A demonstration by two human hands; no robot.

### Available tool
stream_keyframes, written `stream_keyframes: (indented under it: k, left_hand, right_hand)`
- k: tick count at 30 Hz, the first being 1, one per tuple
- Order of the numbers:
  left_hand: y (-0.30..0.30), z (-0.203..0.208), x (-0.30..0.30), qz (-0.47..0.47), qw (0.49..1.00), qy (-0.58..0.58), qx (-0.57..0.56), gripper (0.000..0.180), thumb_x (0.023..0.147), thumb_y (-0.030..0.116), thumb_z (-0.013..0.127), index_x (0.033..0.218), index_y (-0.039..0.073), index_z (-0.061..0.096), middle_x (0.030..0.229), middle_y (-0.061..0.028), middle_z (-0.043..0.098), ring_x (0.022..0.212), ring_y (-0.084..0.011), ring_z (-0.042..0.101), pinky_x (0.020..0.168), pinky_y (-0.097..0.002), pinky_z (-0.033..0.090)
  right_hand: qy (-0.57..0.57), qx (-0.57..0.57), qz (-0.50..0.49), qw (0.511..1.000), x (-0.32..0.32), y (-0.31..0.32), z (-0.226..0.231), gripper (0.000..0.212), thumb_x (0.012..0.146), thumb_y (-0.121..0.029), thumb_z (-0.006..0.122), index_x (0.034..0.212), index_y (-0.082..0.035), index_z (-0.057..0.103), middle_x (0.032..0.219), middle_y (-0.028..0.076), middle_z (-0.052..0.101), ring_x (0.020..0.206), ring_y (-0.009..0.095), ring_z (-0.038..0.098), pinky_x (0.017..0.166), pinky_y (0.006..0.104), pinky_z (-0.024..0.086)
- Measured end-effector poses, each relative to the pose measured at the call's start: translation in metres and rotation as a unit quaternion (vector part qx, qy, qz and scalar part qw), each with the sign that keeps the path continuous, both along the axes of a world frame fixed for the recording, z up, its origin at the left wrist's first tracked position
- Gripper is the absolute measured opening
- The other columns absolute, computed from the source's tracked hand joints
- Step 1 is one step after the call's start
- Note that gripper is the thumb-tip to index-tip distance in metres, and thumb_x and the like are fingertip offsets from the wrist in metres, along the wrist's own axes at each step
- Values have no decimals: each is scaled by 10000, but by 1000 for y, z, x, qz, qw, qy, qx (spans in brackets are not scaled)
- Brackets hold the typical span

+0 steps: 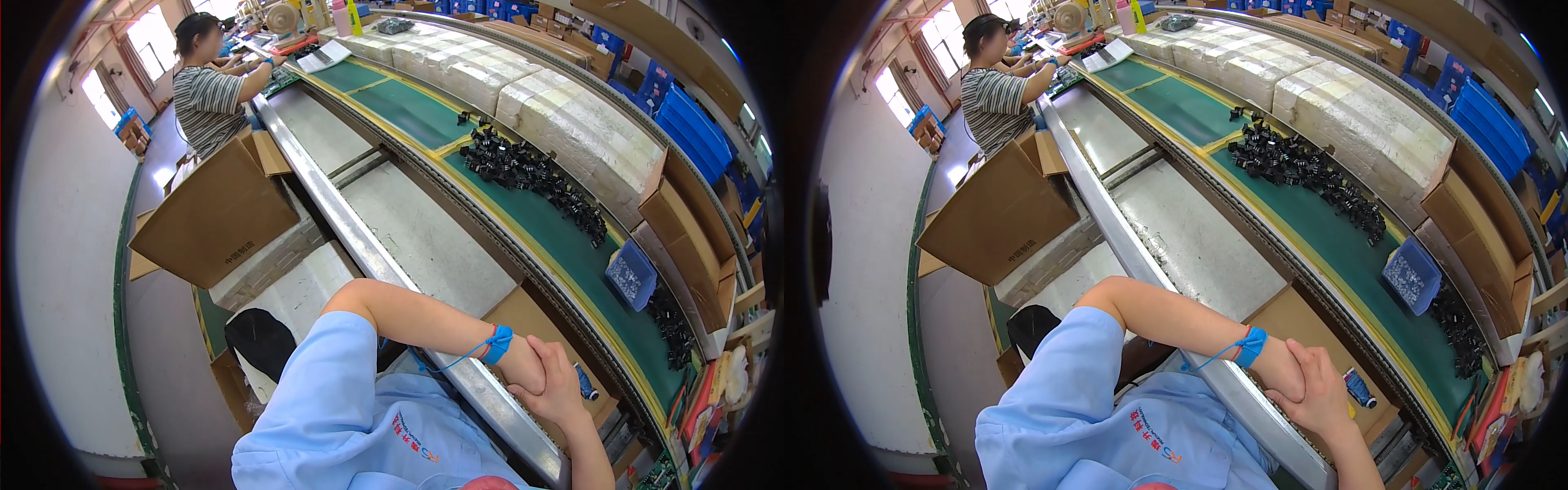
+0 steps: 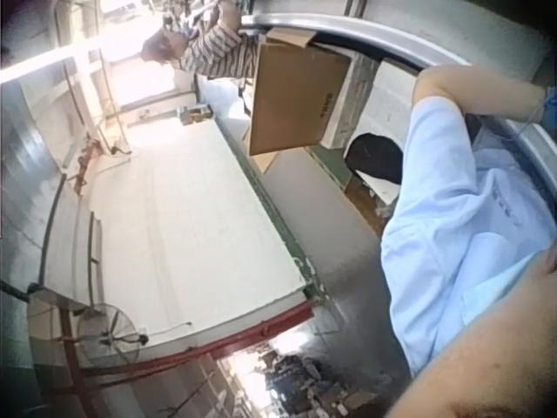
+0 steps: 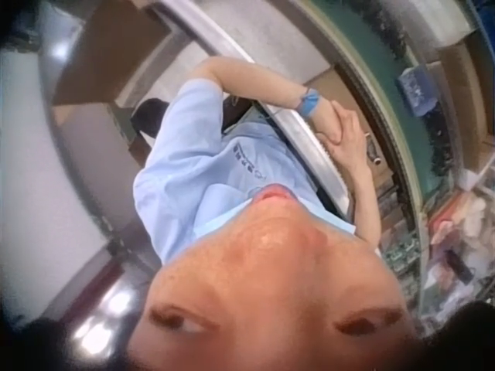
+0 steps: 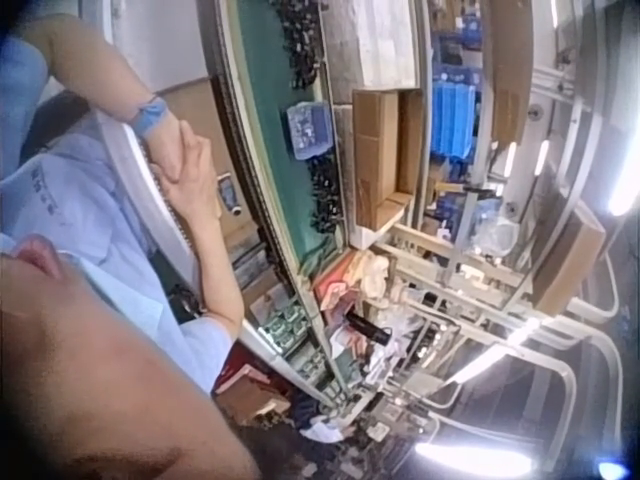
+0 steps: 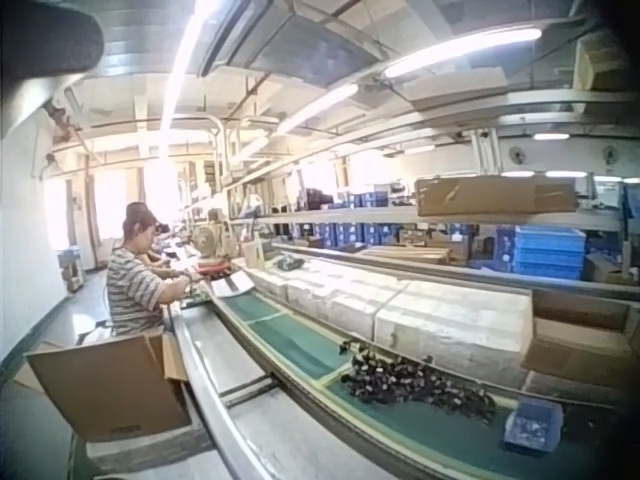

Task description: Manually placing plastic caps or components onto printed circuit boards on a factory assembly line.

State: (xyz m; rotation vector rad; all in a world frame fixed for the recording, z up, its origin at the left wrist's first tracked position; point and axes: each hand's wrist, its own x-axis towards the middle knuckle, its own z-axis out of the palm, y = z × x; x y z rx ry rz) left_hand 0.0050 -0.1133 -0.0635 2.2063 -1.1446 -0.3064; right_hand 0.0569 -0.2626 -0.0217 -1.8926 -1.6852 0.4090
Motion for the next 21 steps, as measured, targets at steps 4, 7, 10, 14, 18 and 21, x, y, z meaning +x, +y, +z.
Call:
stream_keyframes:
  k: [4, 7, 10, 14, 18, 21]
  left_hand:
    - [-2, -9, 1, -7, 998, -54, -13, 204, 665, 58, 647, 845, -34, 669, 885, -208, 629, 851, -346, 590, 755, -404, 499]
    - [-3, -10, 1, 0, 999, -47, -17, 201, 671, 59, 644, 849, -31, 669, 886, -204, 630, 849, -343, 593, 750, -401, 503]
    - [-3, -15, 2, -2, 998, -53, -20, 202, 675, 63, 641, 854, -27, 669, 887, -200, 629, 848, -340, 594, 751, -400, 504]
    - [-3, -18, 3, -5, 997, -65, -28, 212, 677, 68, 640, 865, -26, 668, 896, -197, 628, 849, -339, 595, 755, -399, 504]
    - [-3, -17, 3, 4, 999, -39, -15, 216, 675, 71, 643, 866, -26, 669, 896, -197, 629, 851, -340, 595, 755, -399, 504]
    - [-4, -20, 4, -1, 998, -60, -13, 212, 674, 70, 645, 860, -27, 669, 898, -198, 630, 854, -344, 595, 756, -400, 503]
  right_hand:
    - [-1, -5, -3, 1000, -1, 0, 1, 850, 637, -383, 833, 1334, -98, 438, 1103, 167, 551, 954, 347, 597, 771, 419, 509]
    - [-2, -2, -4, 1000, -1, 0, 1, 852, 633, -378, 836, 1334, -97, 439, 1102, 167, 551, 953, 347, 598, 771, 419, 509]
    - [-3, 0, -3, 1000, -1, 0, 0, 855, 632, -380, 837, 1334, -97, 439, 1099, 167, 551, 952, 347, 598, 771, 420, 509]
    - [2, -1, -2, 1000, 0, 0, 0, 856, 634, -390, 835, 1334, -98, 438, 1096, 167, 550, 948, 349, 600, 770, 419, 510]
    - [1, 4, 0, 1000, 1, 0, -1, 858, 636, -400, 832, 1334, -96, 437, 1095, 168, 553, 946, 348, 601, 768, 418, 512]
    - [-2, 6, 3, 1000, 1, 1, -1, 857, 638, -408, 831, 1332, -92, 439, 1093, 169, 556, 945, 347, 602, 767, 417, 512]
